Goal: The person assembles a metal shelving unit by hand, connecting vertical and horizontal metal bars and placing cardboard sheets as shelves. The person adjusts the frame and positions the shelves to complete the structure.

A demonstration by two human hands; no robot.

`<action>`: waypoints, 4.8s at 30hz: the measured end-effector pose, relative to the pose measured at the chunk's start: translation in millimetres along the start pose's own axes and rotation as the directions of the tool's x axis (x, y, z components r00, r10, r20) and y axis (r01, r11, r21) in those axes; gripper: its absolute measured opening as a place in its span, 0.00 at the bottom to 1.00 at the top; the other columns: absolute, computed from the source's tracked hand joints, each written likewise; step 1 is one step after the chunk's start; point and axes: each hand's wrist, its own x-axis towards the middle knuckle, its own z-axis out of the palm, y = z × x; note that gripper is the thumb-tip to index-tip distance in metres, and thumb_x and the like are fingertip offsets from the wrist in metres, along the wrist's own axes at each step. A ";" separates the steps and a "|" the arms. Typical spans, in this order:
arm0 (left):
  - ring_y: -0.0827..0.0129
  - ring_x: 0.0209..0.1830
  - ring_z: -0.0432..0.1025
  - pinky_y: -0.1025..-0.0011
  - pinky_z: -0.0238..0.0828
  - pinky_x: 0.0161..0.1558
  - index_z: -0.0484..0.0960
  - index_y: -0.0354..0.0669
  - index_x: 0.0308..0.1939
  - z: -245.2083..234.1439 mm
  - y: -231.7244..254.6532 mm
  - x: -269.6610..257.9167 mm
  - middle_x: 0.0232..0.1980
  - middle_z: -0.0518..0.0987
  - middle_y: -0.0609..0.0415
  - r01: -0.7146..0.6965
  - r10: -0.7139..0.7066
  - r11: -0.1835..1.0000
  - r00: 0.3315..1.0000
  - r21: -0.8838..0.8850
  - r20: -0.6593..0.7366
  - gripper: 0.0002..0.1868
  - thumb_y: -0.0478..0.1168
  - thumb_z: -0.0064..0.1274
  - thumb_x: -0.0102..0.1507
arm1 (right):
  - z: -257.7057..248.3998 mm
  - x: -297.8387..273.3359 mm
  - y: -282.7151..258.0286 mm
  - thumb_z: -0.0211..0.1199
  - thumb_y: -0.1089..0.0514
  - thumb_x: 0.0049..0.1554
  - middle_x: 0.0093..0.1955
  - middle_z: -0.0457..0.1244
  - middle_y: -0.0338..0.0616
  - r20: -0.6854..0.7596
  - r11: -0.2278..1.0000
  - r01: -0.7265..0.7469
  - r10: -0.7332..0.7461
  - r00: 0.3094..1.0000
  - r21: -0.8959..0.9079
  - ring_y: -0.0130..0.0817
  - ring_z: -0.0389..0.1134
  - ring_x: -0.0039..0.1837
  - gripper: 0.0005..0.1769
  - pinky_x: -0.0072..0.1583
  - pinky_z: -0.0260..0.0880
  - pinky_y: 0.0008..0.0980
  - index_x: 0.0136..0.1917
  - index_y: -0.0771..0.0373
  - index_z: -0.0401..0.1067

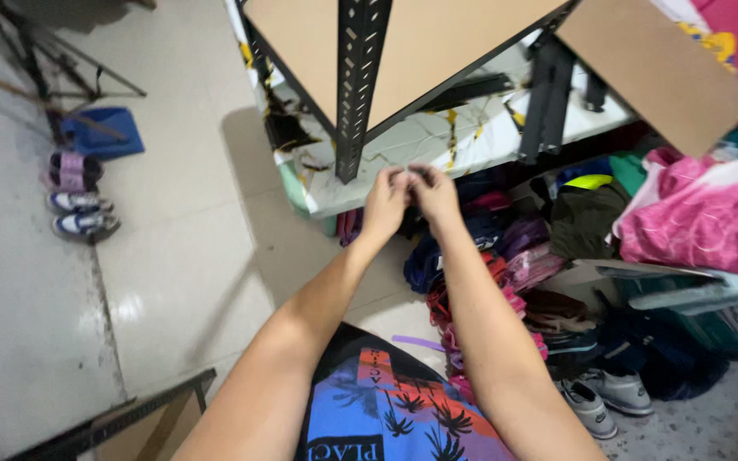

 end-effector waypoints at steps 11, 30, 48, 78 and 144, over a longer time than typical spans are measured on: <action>0.74 0.39 0.76 0.75 0.77 0.41 0.74 0.43 0.64 -70.3 -50.0 -41.6 0.49 0.80 0.54 0.389 -0.353 0.770 0.920 -0.505 0.170 0.18 0.46 0.44 0.74 | 68.4 -25.5 9.6 0.71 0.59 0.54 0.40 0.69 0.41 0.129 0.943 -0.315 0.300 0.945 0.112 0.32 0.70 0.39 0.24 0.39 0.71 0.28 0.60 0.68 0.67; 0.70 0.28 0.77 0.76 0.73 0.27 0.72 0.52 0.50 -105.9 -135.5 10.1 0.32 0.82 0.52 0.396 -0.482 0.829 0.864 -0.394 -0.146 0.13 0.36 0.52 0.62 | 121.4 35.7 -1.9 0.76 0.54 0.51 0.61 0.70 0.48 -0.011 0.784 0.133 -0.175 0.984 -0.606 0.44 0.72 0.60 0.29 0.58 0.71 0.38 0.63 0.64 0.72; 0.53 0.57 0.67 0.51 0.62 0.59 0.81 0.48 0.50 -89.0 -64.0 10.9 0.53 0.77 0.53 0.367 0.045 0.634 0.861 0.680 -0.507 0.20 0.53 0.63 0.62 | 71.8 91.9 -4.6 0.72 0.55 0.54 0.45 0.72 0.53 0.451 0.606 0.381 -0.041 0.892 -0.698 0.41 0.74 0.47 0.13 0.52 0.71 0.37 0.49 0.65 0.81; 0.55 0.59 0.64 0.54 0.61 0.57 0.77 0.48 0.48 -31.0 -42.0 25.4 0.53 0.74 0.54 0.597 -0.073 0.628 0.683 0.498 -0.727 0.30 0.57 0.70 0.49 | 80.0 94.7 -34.1 0.70 0.62 0.56 0.36 0.70 0.39 0.462 0.723 0.301 0.029 0.886 -0.622 0.21 0.70 0.37 0.08 0.41 0.70 0.25 0.48 0.70 0.79; 0.53 0.61 0.69 0.55 0.66 0.58 0.86 0.50 0.50 -107.6 -50.3 45.7 0.55 0.80 0.52 0.161 0.008 0.682 0.974 0.714 -0.227 0.26 0.46 0.71 0.49 | 69.9 122.7 -29.4 0.70 0.55 0.56 0.42 0.70 0.56 0.842 0.269 0.877 -0.272 0.466 -0.398 0.55 0.71 0.43 0.11 0.46 0.71 0.47 0.44 0.65 0.80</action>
